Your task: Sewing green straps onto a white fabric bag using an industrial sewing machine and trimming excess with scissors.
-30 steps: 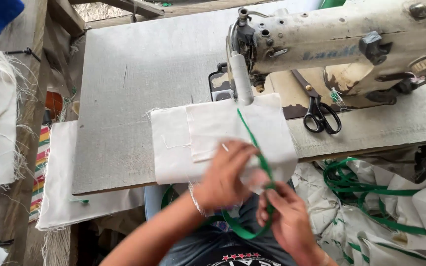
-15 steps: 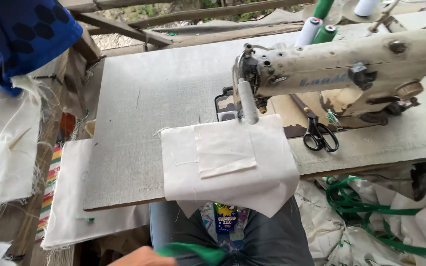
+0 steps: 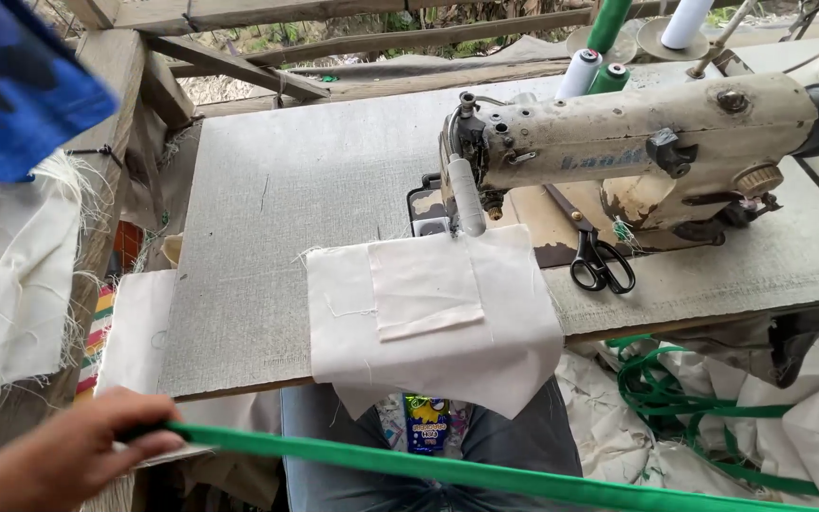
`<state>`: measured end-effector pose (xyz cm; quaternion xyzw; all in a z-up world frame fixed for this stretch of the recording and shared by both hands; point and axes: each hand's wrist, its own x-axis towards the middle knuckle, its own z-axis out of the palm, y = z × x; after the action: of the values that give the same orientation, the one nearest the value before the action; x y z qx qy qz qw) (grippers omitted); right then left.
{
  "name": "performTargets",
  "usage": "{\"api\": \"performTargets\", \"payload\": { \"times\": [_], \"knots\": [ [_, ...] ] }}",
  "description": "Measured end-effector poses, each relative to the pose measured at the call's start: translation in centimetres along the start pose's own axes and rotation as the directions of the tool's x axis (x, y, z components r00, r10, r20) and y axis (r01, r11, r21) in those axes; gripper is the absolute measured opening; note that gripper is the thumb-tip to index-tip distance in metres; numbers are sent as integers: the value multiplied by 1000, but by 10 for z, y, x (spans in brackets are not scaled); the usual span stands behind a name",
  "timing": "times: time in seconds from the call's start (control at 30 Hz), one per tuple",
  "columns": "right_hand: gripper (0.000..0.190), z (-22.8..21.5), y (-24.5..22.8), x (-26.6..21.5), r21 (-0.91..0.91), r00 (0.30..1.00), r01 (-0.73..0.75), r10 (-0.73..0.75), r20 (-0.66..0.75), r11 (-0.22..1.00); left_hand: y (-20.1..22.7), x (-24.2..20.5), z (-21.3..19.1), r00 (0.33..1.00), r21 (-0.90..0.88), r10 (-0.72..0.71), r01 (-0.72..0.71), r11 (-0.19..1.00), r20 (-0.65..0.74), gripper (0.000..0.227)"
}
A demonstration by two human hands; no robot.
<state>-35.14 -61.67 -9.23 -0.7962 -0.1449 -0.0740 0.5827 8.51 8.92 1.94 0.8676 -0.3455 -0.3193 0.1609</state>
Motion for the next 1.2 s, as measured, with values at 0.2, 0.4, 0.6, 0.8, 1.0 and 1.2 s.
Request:
{"api": "performTargets", "payload": {
  "times": [0.2, 0.4, 0.6, 0.8, 1.0, 1.2],
  "knots": [
    [18, 161, -8, 134, -278, 983, -17, 66, 169, 960, 139, 13, -51, 1000, 312, 9, -3, 950, -18, 41],
    [18, 272, -32, 237, -526, 965, 172, -35, 260, 833, 242, 61, -42, 901, 445, 285, -412, 795, 327, 39],
    [67, 273, -71, 265, -160, 987, -80, 55, -153, 984, 250, 95, -43, 857, 344, 351, -481, 806, 376, 24],
    [16, 267, -64, 258, 162, 942, -177, 215, -259, 971, 196, 116, -52, 905, 184, 372, -409, 894, 208, 15],
    [21, 267, -54, 250, 130, 906, -236, 267, -328, 963, 176, 135, -60, 969, 130, 230, -240, 962, 86, 14],
    [33, 259, -44, 249, 102, 866, -264, 282, -412, 959, 168, 155, -64, 925, -142, 341, -320, 937, 168, 9]
  ]
}}
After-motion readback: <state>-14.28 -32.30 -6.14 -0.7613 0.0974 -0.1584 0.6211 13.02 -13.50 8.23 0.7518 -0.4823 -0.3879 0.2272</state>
